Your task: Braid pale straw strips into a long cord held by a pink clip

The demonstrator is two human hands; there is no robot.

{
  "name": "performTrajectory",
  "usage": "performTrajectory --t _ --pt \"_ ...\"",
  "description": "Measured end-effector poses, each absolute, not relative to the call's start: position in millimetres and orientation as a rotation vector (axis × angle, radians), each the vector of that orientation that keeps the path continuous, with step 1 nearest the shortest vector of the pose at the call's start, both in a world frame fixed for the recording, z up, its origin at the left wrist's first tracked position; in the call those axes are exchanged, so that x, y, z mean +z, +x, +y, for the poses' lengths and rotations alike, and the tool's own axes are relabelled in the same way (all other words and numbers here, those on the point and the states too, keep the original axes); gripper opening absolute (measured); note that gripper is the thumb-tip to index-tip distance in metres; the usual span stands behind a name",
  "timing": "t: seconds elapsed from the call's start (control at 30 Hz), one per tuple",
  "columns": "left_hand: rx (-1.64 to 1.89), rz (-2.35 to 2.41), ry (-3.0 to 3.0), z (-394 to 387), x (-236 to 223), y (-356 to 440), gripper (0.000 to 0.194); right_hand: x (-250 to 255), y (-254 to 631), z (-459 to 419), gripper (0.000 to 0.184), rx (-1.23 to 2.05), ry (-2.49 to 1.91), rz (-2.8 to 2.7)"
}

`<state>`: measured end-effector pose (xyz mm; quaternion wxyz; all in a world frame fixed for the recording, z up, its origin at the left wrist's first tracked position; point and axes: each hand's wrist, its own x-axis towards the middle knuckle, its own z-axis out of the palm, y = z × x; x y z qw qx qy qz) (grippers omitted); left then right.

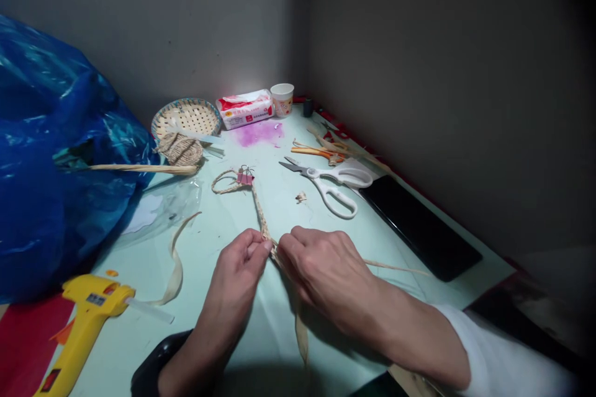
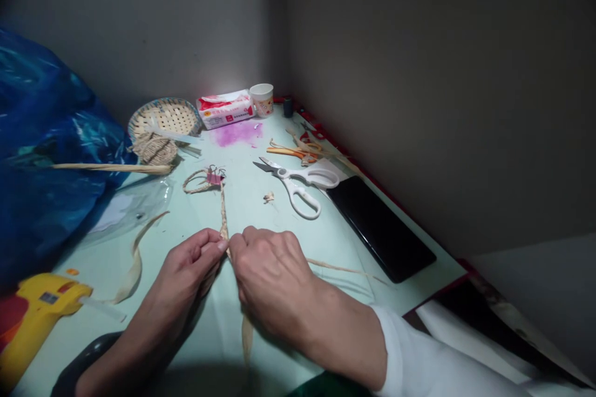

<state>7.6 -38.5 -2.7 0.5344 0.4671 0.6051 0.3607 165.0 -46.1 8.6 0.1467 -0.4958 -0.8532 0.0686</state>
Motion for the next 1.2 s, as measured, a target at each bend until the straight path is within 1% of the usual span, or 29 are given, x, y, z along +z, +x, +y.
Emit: performTrajectory --t 0.13,0.23,0.43,0.5,0.53,0.6,0.7,0.8,0.93,0.97,1.0,1.07,1.2 --pt "0.855 1.408 1.133 -39 -3 9 0.02 9 155 -59 0.008 0.151 -1.458 -2.421" --pt "0.873 1.389 1.071 -39 -1 11 0.021 5 147 -67 0.009 0.088 -1.439 -2.369" --pt "0.898 1.266 0.968 -42 -1 10 0.022 -10 131 -80 0.022 -0.234 -1.425 -2.389" --pt "0.904 1.25 0.947 -44 0 10 0.023 -9 131 -84 0.023 -0.244 -1.415 -2.419" --pt "0.909 1.251 0.947 -44 0 10 0.023 -7 134 -85 0.02 -0.216 -1.385 -2.428" --pt "0.925 1.258 0.949 -45 2 10 0.023 4 144 -85 0.011 -0.071 -1.298 -2.432" --pt "0.94 1.232 0.922 -46 5 10 0.019 28 166 -71 0.024 0.316 -1.272 -2.311" --pt "0.931 1.188 0.899 -47 6 10 0.016 41 181 -44 0.025 0.636 -1.373 -2.129" --pt "0.959 1.171 0.83 -49 6 9 0.019 26 174 -14 0.028 1.415 -1.119 -2.067" --pt "0.975 1.173 0.808 -50 6 9 0.021 19 170 -10 0.03 1.555 -1.068 -2.016" --pt "0.987 1.178 0.786 -50 6 8 0.023 14 167 -9 0.031 1.632 -1.053 -1.968" --pt "1.001 1.196 0.745 -51 6 7 0.029 7 161 -9 0.031 1.655 -1.08 -1.938" --pt "0.98 1.211 0.727 -50 4 4 0.042 8 160 -15 0.03 1.493 -1.18 -2.03"
